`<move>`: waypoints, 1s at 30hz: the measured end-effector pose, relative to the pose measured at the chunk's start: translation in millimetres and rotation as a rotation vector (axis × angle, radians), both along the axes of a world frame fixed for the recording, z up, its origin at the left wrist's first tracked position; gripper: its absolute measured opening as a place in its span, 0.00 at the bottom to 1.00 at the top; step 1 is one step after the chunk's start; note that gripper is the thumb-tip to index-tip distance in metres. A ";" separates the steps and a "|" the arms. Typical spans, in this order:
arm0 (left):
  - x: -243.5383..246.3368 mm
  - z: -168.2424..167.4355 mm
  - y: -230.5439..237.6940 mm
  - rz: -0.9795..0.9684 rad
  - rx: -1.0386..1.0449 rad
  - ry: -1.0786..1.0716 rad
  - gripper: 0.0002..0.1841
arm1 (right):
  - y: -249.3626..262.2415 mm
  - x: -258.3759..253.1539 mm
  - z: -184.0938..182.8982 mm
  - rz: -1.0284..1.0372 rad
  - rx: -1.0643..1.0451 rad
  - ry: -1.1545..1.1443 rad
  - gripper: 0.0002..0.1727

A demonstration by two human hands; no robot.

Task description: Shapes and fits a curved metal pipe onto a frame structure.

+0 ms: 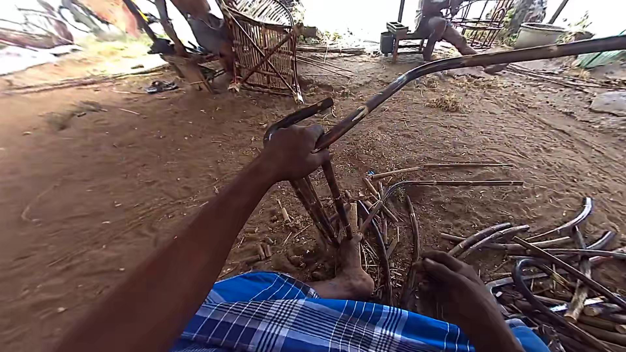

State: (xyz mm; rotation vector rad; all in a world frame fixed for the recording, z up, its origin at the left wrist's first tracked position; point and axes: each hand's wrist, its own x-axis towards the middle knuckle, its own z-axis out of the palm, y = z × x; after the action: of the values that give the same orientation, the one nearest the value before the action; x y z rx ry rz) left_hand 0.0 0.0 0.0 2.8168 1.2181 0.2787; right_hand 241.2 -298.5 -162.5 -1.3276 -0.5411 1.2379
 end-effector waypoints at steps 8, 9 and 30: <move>9.1 1.3 -6.5 -0.040 0.001 0.014 0.15 | 156.1 -103.8 -103.9 -0.181 -0.128 0.323 0.10; 11.7 1.4 -8.4 -0.042 0.007 0.016 0.15 | 161.6 -114.0 -121.5 -0.223 -0.152 0.353 0.10; 5.8 -8.6 -2.2 -0.075 0.090 -0.018 0.17 | 203.8 -176.0 -193.7 -0.489 -0.100 0.530 0.12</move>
State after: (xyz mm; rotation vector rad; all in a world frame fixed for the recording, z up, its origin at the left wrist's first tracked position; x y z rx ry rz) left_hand 5.8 -2.2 -8.6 2.9213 1.1206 0.3631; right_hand 65.2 -94.7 -356.2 -1.0634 0.2147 1.1444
